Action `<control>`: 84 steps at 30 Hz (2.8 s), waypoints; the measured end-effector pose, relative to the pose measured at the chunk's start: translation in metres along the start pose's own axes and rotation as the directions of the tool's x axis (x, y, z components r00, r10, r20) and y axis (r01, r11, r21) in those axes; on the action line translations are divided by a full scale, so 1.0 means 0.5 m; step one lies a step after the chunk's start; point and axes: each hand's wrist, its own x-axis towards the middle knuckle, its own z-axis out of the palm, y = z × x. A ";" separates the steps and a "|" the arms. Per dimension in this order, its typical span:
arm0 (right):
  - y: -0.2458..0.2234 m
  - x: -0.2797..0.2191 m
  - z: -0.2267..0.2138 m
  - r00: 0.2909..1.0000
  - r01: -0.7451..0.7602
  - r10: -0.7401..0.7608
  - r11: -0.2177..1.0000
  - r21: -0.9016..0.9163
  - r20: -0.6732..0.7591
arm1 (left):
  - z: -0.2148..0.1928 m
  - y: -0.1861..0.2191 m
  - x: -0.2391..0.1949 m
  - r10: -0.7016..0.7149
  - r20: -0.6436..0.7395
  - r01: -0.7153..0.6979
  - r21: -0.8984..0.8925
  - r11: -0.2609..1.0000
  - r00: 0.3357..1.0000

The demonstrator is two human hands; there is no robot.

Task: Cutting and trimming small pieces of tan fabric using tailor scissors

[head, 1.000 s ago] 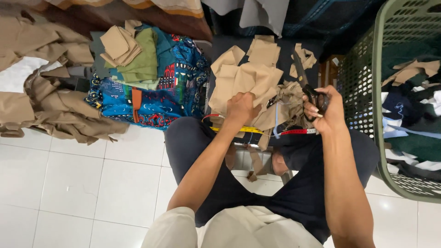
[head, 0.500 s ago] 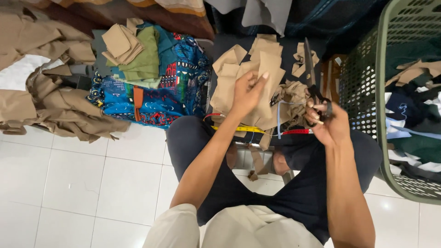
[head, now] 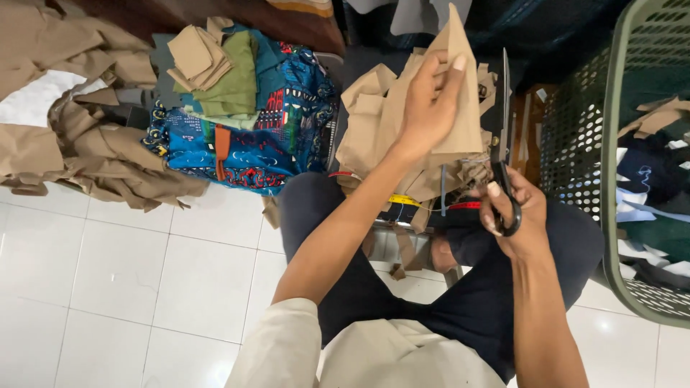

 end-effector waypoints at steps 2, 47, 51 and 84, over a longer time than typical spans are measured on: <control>0.010 0.002 0.027 0.999 0.029 -0.029 0.999 0.014 0.017 | 0.006 0.016 -0.012 0.008 -0.015 -0.007 0.033 0.999 1.000; -0.132 0.141 0.082 0.927 0.354 -0.375 0.874 -0.333 0.000 | -0.064 -0.077 0.064 -0.274 0.383 0.468 -0.781 0.414 0.882; -0.121 0.132 0.062 0.943 0.313 -0.333 0.856 -0.411 0.024 | -0.110 -0.081 0.054 -0.044 0.514 0.489 -0.781 0.388 0.856; -0.020 -0.021 -0.084 0.792 -0.093 0.236 0.958 -0.270 0.563 | -0.246 -0.097 0.083 -0.053 0.457 0.268 -0.419 0.868 0.888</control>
